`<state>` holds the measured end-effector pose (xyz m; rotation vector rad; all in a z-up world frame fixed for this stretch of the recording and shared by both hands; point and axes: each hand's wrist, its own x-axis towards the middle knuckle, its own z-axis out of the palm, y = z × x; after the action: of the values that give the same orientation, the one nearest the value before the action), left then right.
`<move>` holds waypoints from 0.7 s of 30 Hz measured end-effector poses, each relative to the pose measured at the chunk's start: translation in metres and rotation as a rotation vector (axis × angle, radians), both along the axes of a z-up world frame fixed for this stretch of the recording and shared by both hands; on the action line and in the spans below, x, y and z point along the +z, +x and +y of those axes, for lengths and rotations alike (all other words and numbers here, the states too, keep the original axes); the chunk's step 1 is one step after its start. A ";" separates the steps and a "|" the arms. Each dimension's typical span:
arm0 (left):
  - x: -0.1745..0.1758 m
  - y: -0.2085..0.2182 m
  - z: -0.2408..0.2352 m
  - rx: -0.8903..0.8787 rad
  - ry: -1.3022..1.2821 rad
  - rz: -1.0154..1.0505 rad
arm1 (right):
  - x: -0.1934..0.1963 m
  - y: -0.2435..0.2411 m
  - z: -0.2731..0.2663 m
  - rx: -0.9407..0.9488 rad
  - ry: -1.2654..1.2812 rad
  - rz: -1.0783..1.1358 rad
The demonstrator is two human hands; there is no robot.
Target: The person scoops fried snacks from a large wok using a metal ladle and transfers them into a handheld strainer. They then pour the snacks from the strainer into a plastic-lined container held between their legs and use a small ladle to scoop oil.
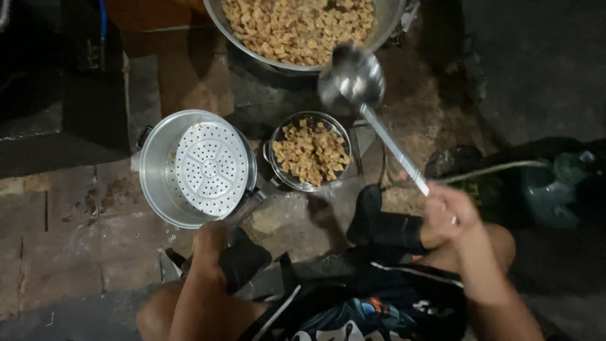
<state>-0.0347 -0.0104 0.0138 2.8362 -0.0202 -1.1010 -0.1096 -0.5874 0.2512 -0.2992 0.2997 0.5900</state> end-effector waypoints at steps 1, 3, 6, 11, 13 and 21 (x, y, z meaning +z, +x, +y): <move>-0.005 -0.004 0.003 -0.036 -0.028 -0.100 | 0.006 0.024 -0.003 -0.032 -0.106 -0.020; -0.014 -0.006 0.006 -0.013 -0.032 -0.125 | 0.016 0.082 -0.014 0.052 -0.270 -0.245; -0.026 0.000 0.002 0.047 0.021 0.029 | 0.009 0.205 -0.017 0.003 -1.010 -0.139; -0.037 0.001 0.005 -0.056 -0.044 -0.143 | -0.013 0.376 -0.013 0.233 -2.310 -0.399; -0.037 -0.001 0.006 0.015 -0.058 -0.093 | -0.023 0.414 -0.014 0.248 -2.698 -0.518; -0.009 0.012 0.001 0.017 -0.072 0.086 | -0.028 0.432 0.013 0.558 -2.840 -0.390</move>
<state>-0.0223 -0.0098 0.0043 2.7185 -0.0277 -1.1931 0.3226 -0.5746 0.2227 -3.2511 0.4724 0.1589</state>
